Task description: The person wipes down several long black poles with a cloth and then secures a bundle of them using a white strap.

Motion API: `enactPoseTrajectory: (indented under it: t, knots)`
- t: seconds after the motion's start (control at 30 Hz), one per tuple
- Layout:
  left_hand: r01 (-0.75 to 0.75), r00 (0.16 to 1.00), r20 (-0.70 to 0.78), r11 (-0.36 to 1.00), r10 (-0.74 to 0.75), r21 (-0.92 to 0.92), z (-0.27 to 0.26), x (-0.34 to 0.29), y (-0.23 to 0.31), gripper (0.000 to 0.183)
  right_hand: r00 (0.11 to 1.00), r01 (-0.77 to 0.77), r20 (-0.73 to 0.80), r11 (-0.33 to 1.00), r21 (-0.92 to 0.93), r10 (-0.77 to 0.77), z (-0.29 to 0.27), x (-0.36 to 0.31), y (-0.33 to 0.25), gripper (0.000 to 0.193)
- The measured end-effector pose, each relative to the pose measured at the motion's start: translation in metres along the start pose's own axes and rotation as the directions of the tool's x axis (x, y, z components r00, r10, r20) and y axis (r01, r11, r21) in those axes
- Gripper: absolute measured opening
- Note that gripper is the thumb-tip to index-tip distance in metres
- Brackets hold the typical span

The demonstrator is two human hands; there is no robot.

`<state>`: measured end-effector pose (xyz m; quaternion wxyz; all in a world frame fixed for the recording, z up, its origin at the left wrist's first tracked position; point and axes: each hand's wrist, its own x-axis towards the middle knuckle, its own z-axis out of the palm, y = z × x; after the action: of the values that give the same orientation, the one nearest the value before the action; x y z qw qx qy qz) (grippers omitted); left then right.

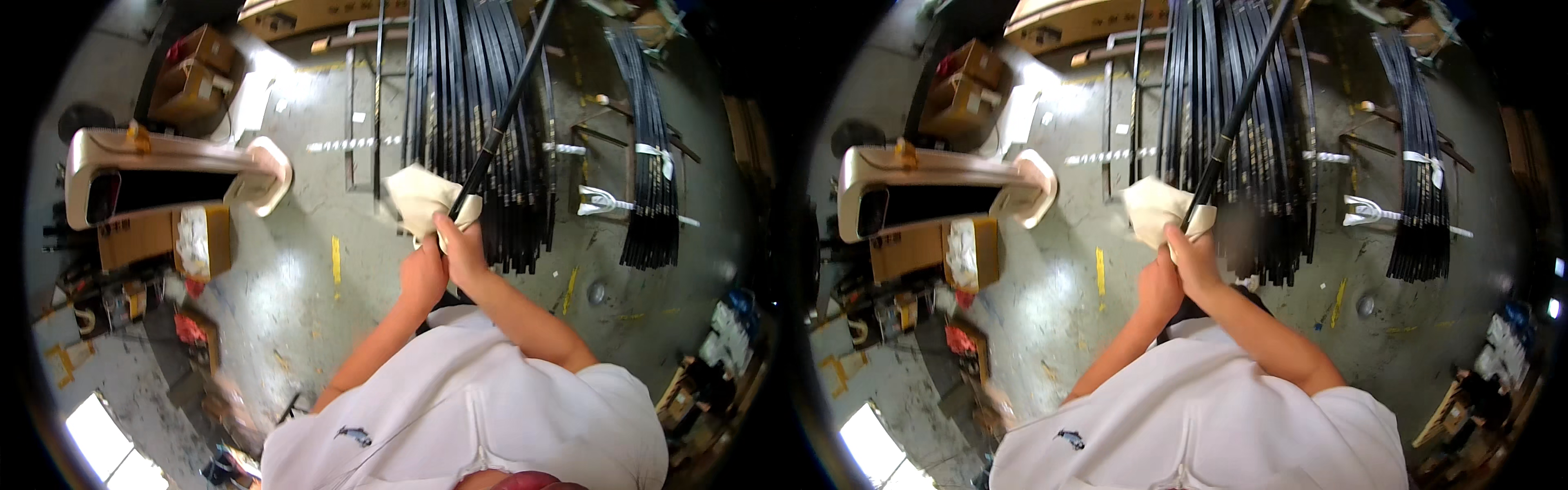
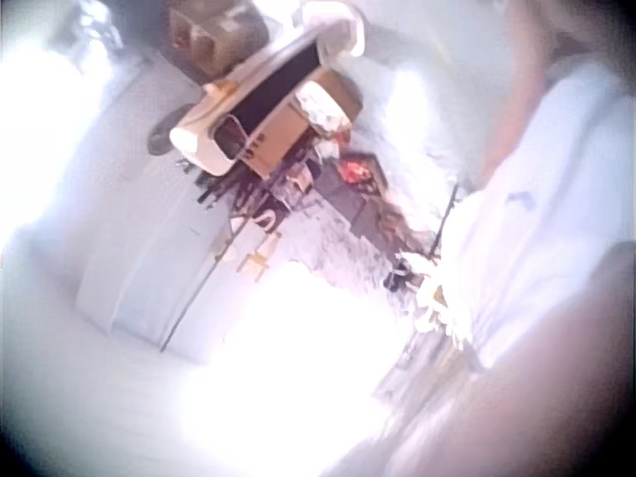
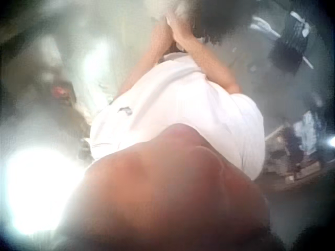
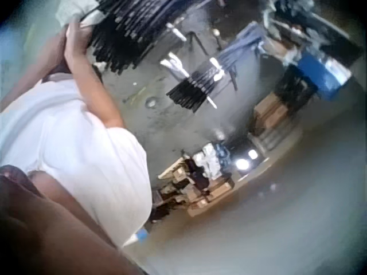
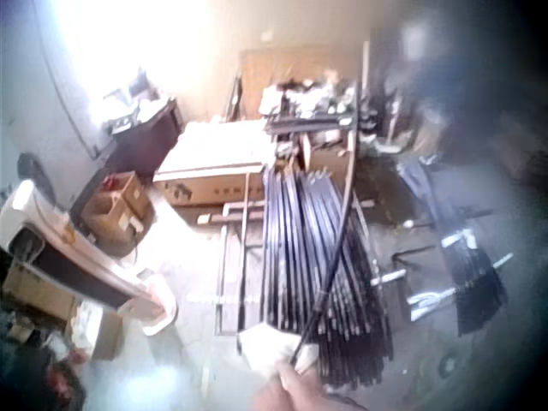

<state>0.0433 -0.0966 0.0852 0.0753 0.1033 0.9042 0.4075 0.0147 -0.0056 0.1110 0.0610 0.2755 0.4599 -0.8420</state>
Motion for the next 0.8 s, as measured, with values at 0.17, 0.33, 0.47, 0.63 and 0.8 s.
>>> enactPoseTrajectory:
  t: [0.17,0.33,0.47,0.63,0.8]
  knots:
    - [0.100,0.971,0.195,0.978,-0.136,0.185,-0.021,-0.011,0.050,0.020,0.971,0.068,-0.238,0.981,0.182,-0.023,-0.017,0.012,-0.062,0.029]
    - [0.209,0.962,0.106,0.930,-0.250,0.302,-0.035,-0.097,-0.016,0.027,0.892,0.269,-0.412,0.950,0.159,-0.184,-0.075,0.022,-0.151,0.039]
    - [0.436,0.823,0.029,0.662,-0.568,0.610,-0.075,-0.180,-0.127,0.023,0.847,0.474,-0.388,0.846,0.245,-0.363,-0.134,0.020,-0.229,0.039]
    - [0.603,0.576,-0.032,0.398,-0.817,0.691,-0.153,-0.298,-0.215,0.032,0.808,0.537,-0.395,0.823,0.184,-0.438,-0.195,-0.012,-0.335,0.050]
    - [0.601,0.533,-0.012,0.369,-0.846,0.709,-0.163,-0.335,-0.221,0.037,0.711,0.700,-0.216,0.705,0.116,-0.670,-0.219,-0.026,-0.389,0.042]
